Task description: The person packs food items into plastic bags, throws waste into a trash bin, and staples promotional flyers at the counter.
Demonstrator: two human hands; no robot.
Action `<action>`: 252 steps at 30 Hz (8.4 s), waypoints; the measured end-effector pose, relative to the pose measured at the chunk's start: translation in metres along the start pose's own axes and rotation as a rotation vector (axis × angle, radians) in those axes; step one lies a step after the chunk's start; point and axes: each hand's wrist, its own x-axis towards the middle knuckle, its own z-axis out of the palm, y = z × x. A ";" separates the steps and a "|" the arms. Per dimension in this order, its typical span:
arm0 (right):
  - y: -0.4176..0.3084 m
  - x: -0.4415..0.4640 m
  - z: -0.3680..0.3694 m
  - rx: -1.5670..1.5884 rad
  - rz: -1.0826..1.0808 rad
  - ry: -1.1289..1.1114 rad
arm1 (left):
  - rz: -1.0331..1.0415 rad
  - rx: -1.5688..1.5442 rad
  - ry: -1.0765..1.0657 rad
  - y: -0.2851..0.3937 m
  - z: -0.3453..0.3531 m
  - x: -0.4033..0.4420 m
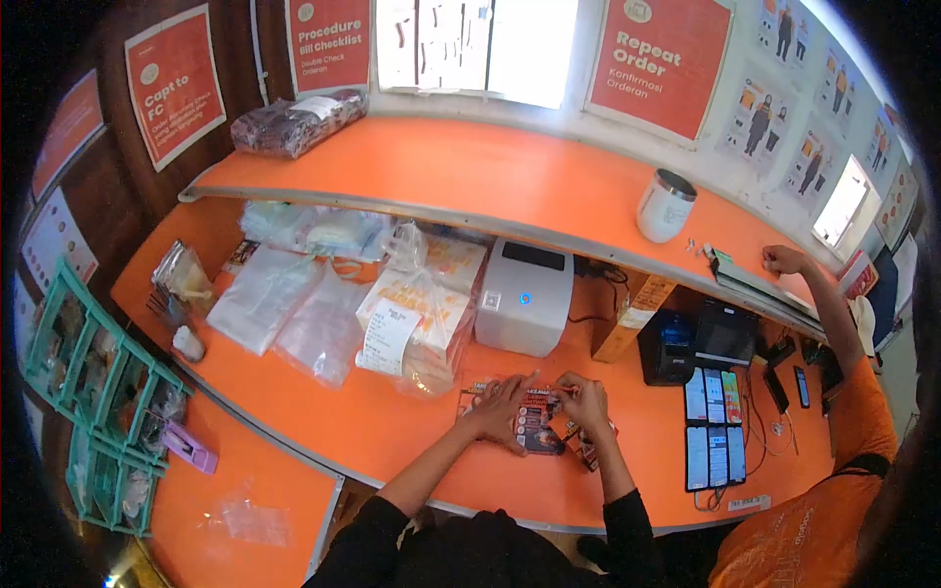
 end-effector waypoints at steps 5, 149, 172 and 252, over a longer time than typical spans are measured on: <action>0.017 0.021 -0.041 0.262 -0.011 0.415 | 0.000 -0.026 0.016 -0.004 0.005 -0.003; -0.217 0.096 0.044 1.075 0.390 0.336 | 0.260 0.356 0.290 -0.089 -0.253 -0.026; -0.240 0.122 0.066 0.365 0.140 0.093 | 0.213 -0.058 0.370 -0.104 -0.266 -0.008; -0.193 -0.057 0.170 0.302 0.217 -0.142 | -0.055 0.414 0.493 -0.073 -0.120 -0.214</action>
